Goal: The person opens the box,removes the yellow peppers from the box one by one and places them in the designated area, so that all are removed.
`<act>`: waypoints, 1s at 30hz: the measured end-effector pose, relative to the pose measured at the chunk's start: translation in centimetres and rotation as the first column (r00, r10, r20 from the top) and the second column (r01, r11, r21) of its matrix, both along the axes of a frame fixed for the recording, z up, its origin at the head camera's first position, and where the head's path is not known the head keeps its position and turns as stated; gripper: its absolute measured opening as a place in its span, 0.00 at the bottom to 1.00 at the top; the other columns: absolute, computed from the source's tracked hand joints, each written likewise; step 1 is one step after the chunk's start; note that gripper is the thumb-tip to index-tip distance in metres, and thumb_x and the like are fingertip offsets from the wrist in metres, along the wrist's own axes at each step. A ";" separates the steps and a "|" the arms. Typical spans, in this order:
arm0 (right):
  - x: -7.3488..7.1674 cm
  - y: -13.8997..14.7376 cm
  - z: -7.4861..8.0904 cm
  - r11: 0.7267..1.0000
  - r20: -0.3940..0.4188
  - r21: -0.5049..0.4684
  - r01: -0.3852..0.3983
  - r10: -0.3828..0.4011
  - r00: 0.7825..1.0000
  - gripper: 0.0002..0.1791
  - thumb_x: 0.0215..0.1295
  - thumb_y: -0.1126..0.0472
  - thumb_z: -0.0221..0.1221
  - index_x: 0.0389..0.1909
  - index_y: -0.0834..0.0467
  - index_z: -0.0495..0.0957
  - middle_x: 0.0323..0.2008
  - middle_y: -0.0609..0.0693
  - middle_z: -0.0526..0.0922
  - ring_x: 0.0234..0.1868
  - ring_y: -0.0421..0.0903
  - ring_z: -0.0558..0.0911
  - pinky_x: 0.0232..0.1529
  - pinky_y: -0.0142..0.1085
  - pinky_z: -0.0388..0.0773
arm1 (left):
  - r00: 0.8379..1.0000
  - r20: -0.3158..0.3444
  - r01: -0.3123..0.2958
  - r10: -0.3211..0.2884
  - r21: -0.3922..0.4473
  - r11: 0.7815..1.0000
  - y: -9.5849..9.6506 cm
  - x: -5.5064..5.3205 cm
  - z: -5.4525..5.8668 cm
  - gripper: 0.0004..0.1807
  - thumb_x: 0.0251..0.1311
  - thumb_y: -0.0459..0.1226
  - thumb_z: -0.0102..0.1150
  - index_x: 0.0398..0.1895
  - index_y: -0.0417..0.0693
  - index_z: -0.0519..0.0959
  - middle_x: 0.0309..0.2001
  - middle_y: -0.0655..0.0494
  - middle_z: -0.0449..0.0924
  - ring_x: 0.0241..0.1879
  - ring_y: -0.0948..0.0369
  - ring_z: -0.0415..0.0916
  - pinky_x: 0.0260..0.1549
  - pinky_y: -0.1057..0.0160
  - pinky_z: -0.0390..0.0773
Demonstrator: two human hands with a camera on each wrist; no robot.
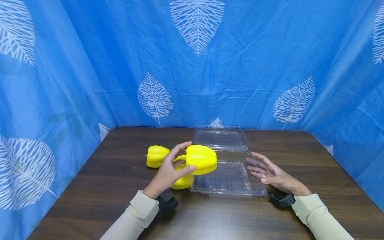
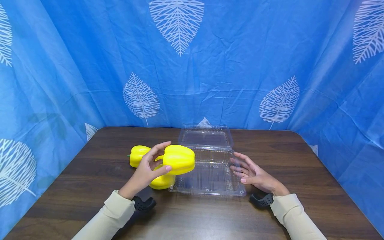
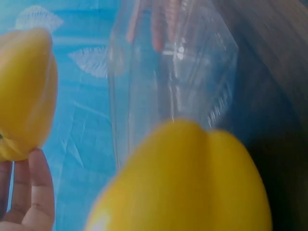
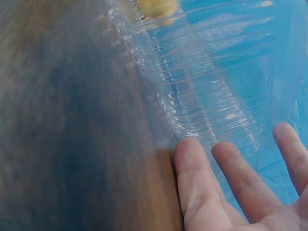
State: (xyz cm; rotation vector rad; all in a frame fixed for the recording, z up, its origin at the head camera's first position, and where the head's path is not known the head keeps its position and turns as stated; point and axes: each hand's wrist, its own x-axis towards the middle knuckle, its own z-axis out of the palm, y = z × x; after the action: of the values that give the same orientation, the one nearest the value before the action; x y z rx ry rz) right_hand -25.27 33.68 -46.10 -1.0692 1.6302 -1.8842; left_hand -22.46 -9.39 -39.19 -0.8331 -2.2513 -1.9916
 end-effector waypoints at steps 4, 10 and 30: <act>-0.1 0.0 0.0 1.000 -0.001 -0.006 -0.005 0.005 1.000 0.45 0.80 0.73 0.52 0.89 0.52 0.42 0.84 0.42 0.59 0.80 0.40 0.66 0.76 0.33 0.67 | 1.000 -0.011 -0.024 0.024 0.020 1.000 -1.4 -0.1 -0.4 0.40 0.67 0.34 0.71 0.79 0.36 0.65 0.75 0.37 0.69 0.63 0.44 0.73 0.63 0.67 0.79; -0.1 0.0 -0.1 1.000 -0.004 -0.008 -0.007 0.007 1.000 0.45 0.79 0.74 0.51 0.89 0.52 0.42 0.84 0.42 0.59 0.80 0.41 0.66 0.76 0.33 0.67 | 0.998 -0.013 -0.059 0.060 0.069 0.996 -3.4 -0.1 -1.2 0.37 0.68 0.30 0.67 0.78 0.30 0.64 0.71 0.32 0.69 0.61 0.58 0.76 0.62 0.68 0.79; 0.0 0.0 -0.1 1.000 0.003 -0.002 0.000 0.000 1.000 0.45 0.80 0.73 0.52 0.89 0.51 0.42 0.84 0.42 0.59 0.80 0.40 0.66 0.76 0.33 0.67 | 0.978 -0.131 -0.148 0.164 0.122 0.981 -9.3 0.0 -1.5 0.33 0.64 0.22 0.59 0.74 0.31 0.69 0.62 0.58 0.81 0.53 0.62 0.83 0.57 0.66 0.83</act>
State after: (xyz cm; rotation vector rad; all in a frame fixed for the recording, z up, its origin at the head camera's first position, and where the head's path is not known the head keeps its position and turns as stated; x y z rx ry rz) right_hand -25.27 33.73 -46.19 -1.0666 1.6273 -1.8864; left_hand -22.48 -18.74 -40.64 -0.7358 -2.0399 -1.9048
